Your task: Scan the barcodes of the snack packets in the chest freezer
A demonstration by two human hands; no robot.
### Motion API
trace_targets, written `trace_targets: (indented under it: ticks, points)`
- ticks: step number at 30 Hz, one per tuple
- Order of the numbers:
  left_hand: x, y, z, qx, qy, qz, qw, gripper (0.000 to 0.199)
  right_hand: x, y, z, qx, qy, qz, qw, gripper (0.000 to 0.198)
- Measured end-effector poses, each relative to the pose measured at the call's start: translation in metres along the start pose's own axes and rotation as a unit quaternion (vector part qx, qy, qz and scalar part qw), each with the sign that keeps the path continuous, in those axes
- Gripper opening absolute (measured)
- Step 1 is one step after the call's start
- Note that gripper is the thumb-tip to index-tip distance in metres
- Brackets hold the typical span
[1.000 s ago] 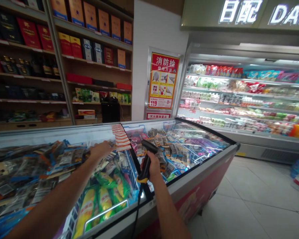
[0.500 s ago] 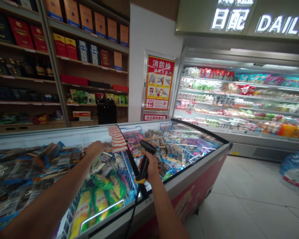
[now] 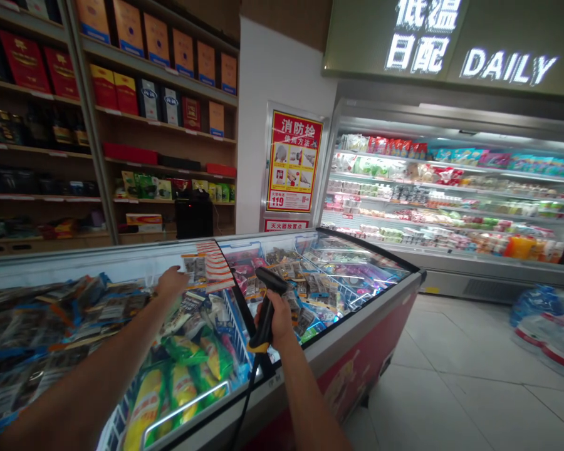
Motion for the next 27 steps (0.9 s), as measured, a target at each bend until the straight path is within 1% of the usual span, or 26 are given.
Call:
trace_targets:
  ticks: [3,5,8,11,14,18,23,27]
  points:
    - [0.001,0.003,-0.005,-0.107,-0.016,-0.006,0.994,0.036,-0.001,-0.001,0.003,0.002,-0.004,-0.006,1.0,0.028]
    - [-0.005,0.009,-0.004,-0.173,-0.034,-0.01,0.984,0.037,-0.002,-0.001,0.008,-0.003,-0.008,-0.002,1.0,0.028]
    - [-0.023,0.022,0.007,-0.246,-0.074,-0.006,0.966,0.036,-0.004,-0.003,0.016,-0.01,-0.016,0.01,1.0,0.029]
    - [-0.045,0.035,0.025,-0.288,-0.121,0.004,0.95,0.032,-0.007,-0.007,0.02,-0.018,-0.022,0.007,1.0,0.027]
    - [-0.062,0.045,0.041,-0.305,-0.163,0.022,0.938,0.029,-0.009,-0.009,0.02,-0.027,-0.025,0.0,0.999,0.025]
    - [-0.074,0.053,0.057,-0.304,-0.195,0.047,0.931,0.022,-0.008,-0.01,0.015,-0.03,-0.023,-0.015,0.999,0.025]
    - [-0.081,0.057,0.07,-0.267,-0.216,0.057,0.938,0.016,-0.003,-0.013,0.007,-0.04,0.002,-0.024,0.999,0.026]
    - [-0.085,0.057,0.075,-0.223,-0.24,0.063,0.943,0.024,-0.005,-0.017,0.007,-0.066,-0.003,-0.035,0.997,0.025]
Point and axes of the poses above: each hand's wrist, its own x-axis towards the middle knuckle, its own z-axis out of the palm, y = z × x, the point moved 2 cm from there along x, towards the middle knuckle, and after that the axes turned 5 degrees about y, right-handed, at the moved point
